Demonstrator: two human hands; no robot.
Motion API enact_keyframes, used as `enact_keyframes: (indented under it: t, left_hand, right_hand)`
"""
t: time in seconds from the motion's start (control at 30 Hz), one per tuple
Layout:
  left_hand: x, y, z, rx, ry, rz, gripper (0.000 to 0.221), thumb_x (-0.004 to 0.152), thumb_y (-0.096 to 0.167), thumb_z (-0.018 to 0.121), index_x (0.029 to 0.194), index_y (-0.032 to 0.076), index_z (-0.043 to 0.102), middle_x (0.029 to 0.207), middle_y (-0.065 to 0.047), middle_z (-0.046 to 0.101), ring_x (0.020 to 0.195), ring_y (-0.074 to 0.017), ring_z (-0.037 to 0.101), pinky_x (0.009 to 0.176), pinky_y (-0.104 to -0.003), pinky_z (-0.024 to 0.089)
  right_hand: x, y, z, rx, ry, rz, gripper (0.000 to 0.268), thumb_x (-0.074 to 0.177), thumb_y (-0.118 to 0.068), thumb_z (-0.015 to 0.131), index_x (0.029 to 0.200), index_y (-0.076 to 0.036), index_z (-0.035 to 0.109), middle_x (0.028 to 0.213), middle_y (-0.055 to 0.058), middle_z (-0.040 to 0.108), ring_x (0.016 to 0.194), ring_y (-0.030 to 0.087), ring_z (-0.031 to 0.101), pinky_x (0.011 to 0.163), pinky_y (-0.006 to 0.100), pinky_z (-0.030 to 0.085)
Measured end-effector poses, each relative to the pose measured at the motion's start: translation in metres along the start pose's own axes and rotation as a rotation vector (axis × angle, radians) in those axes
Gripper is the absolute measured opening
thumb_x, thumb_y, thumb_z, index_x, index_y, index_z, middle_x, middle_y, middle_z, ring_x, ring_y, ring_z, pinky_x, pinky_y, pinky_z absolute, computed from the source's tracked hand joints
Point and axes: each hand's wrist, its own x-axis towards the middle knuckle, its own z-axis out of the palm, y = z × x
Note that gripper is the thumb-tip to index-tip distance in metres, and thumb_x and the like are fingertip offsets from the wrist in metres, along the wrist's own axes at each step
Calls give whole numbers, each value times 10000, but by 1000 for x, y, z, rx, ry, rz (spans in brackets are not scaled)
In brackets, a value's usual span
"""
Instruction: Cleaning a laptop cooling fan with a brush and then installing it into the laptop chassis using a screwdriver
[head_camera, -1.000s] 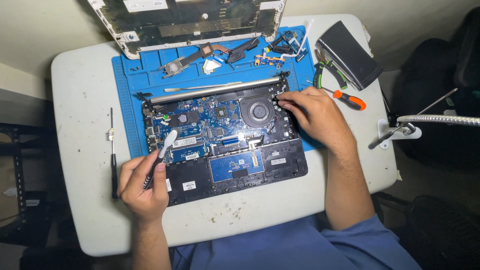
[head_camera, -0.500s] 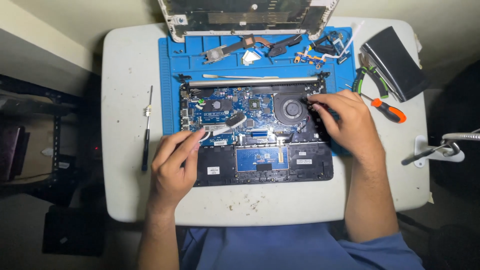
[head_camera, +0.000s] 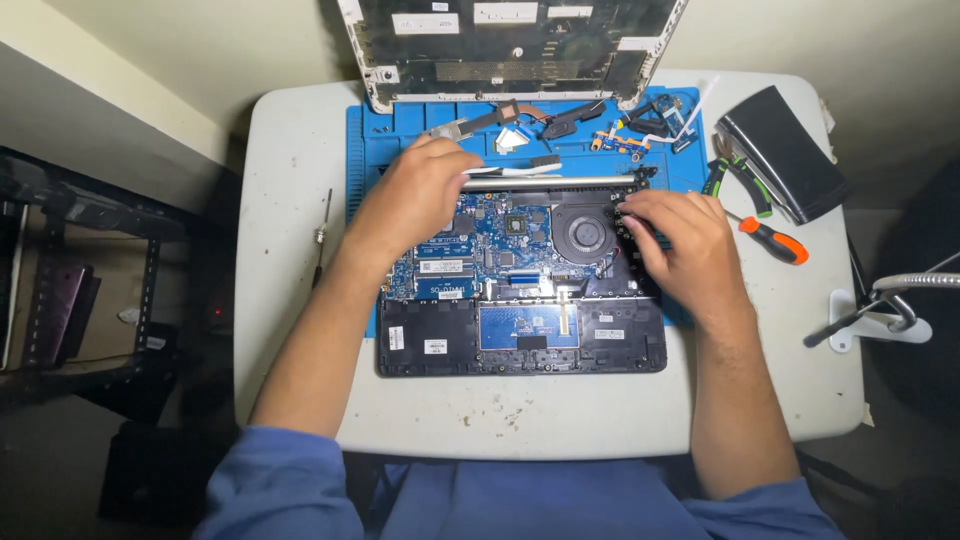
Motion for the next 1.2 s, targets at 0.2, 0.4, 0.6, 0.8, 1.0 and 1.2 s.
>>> enact_keyframes:
  t: [0.2,0.4,0.6,0.8,1.0,1.2]
  left_hand:
    - [29,-13,44,78,-183,-27,227,898,-63,666,1098,-28,768,965,-210,742,930,-331,711,818,-382,606]
    - [33,-5,44,48,-137,-2,231,894,-66,679,1115,-59,746,998,-230,744,950,-368,714,834,-430,607]
    - [-36,32,-16,122,175,-152,212,994,116,678,1173,13,729,1125,-115,734,1046,-295,645,890,-415,542]
    - [-157,25,-27,502,190,-925,321,1002,262,665,1217,26,631,1170,-183,626,1085,-414,592,873,-547,502]
    - [-181,15,3,585,280,-883,88,998,69,639,1031,35,566,1025,-163,608,932,-374,598,790,-484,494]
    - [-162,48,-34,376,348,-933,75,1071,33,504,1140,18,478,1130,-206,531,880,-470,634,666,-546,506]
  right_hand:
    - [5,-13,-2,13,11,3,67,967,-112,786,1027,-140,777,1033,4,768,882,231,701,881,349,485]
    - [-1,1,1,-4,2,-49,54,989,-130,774,1043,-139,771,1044,17,768,896,252,706,873,358,494]
    - [-1,-6,-10,-14,-99,-47,72,1022,-74,754,1093,-74,750,1136,40,759,998,239,672,892,378,461]
    - [6,-28,-12,35,-97,-109,60,998,-43,772,1052,-52,746,1107,50,762,933,224,661,875,353,448]
    - [2,-30,-4,64,-108,-140,61,1006,-47,772,1060,-68,754,1116,53,764,937,226,669,869,352,445]
    - [2,-31,-9,129,-57,-93,53,1035,22,738,1039,-29,754,1106,93,774,1017,260,715,903,370,455]
